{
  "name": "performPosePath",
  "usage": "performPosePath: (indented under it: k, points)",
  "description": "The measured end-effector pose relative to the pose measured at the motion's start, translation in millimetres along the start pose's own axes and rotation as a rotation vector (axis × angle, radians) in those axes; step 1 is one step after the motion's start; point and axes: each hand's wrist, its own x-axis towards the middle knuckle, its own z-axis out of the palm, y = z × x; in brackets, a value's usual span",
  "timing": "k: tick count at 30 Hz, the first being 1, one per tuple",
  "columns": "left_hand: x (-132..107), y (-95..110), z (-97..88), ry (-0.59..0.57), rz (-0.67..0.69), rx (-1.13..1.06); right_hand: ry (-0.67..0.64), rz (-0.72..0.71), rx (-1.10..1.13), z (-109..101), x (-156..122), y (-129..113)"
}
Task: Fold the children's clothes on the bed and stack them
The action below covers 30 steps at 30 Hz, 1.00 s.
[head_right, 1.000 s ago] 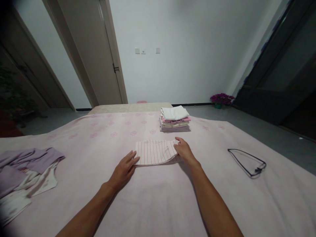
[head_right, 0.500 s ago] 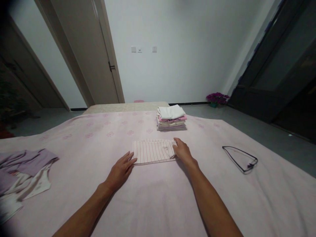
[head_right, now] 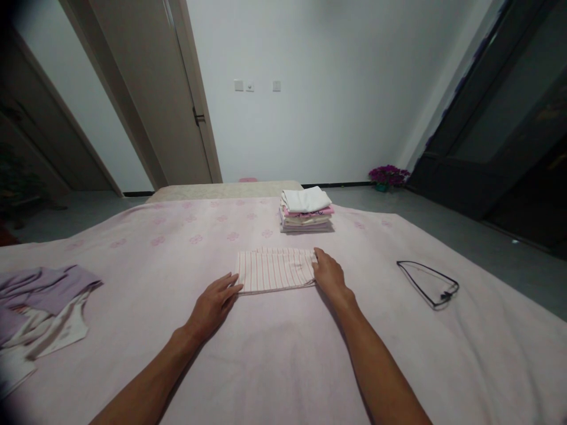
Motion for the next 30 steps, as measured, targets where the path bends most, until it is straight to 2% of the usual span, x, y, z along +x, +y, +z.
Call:
performPosePath:
  k: [6, 11, 15, 18, 23, 27, 30]
  points:
    - [-0.2, 0.2, -0.8, 0.012, -0.005, -0.021, 0.111, -0.099, -0.235, -0.1, -18.5, -0.3]
    - [3.6, 9.4, -9.5, 0.054, 0.045, -0.039, 0.202, -0.236, -0.166, -5.4, -29.6, -6.3]
    - [14.4, 27.3, -13.9, 0.024, 0.046, -0.047, 0.091, -0.440, 0.013, -8.2, -40.4, -15.4]
    - [24.0, 39.1, -10.4, -0.034, 0.035, -0.032, 0.018, -0.533, 0.047, -9.0, -48.2, -21.7]
    - [31.6, 45.0, -2.6, -0.119, -0.021, -0.006, 0.000, -0.601, 0.010, -8.2, -52.4, -24.7]
    - [32.9, 44.0, -3.2, -0.153, -0.076, -0.090, 0.023, -0.607, 0.003, -6.2, -53.3, -24.4]
    - [37.6, 39.9, -7.7, -0.201, -0.218, -0.234, 0.054, -0.584, -0.008, -5.5, -54.6, -23.7]
